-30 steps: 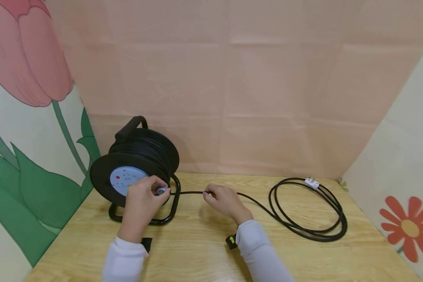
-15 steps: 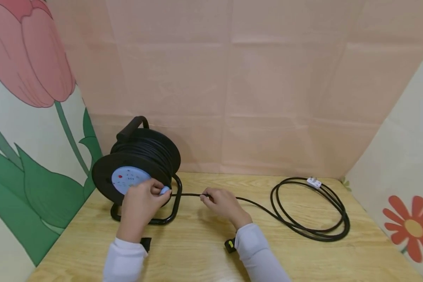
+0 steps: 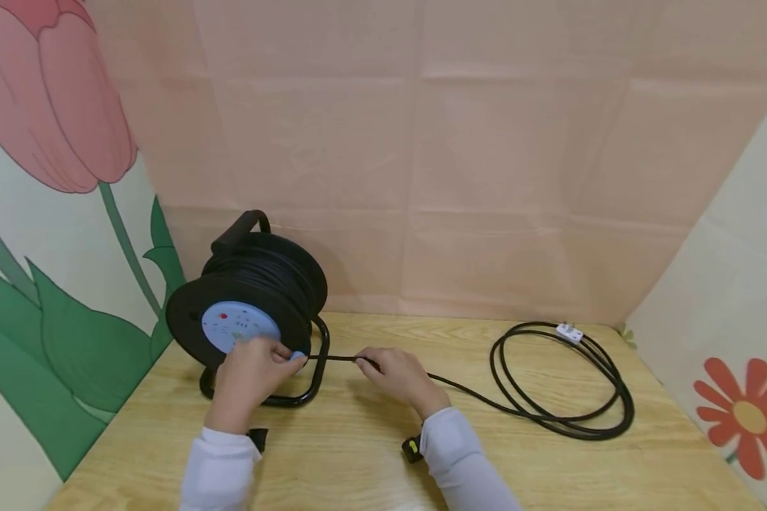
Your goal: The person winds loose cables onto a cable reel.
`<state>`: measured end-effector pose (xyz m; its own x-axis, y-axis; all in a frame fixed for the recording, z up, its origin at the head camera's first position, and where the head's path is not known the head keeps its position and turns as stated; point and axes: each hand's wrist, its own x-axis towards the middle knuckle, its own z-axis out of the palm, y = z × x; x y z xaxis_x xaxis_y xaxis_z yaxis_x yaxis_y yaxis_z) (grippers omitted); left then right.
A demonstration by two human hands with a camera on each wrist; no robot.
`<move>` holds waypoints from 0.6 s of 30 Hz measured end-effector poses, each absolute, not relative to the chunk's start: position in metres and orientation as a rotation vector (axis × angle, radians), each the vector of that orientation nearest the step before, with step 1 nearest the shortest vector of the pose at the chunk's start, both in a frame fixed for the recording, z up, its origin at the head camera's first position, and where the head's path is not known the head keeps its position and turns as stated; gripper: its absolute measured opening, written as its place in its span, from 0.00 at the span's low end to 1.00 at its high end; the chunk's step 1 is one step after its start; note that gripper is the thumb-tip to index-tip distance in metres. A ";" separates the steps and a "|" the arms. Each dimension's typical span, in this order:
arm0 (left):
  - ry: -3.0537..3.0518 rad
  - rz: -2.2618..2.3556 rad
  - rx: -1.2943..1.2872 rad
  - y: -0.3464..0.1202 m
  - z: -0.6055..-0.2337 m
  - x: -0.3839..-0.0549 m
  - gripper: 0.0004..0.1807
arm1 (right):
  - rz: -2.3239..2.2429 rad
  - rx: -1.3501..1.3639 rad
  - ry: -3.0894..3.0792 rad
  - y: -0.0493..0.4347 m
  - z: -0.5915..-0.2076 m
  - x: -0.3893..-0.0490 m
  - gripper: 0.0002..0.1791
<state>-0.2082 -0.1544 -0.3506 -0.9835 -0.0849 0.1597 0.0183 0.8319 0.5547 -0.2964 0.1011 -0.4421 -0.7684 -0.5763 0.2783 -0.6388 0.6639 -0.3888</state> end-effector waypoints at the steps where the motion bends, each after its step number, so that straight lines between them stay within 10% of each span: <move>1: -2.857 -0.877 0.054 -0.156 -0.352 -0.209 0.15 | 0.718 1.012 -2.749 0.101 -0.443 -0.296 0.19; 18: -2.986 -1.028 0.034 -0.174 -0.368 -0.219 0.19 | 0.771 1.050 -2.781 0.091 -0.444 -0.289 0.15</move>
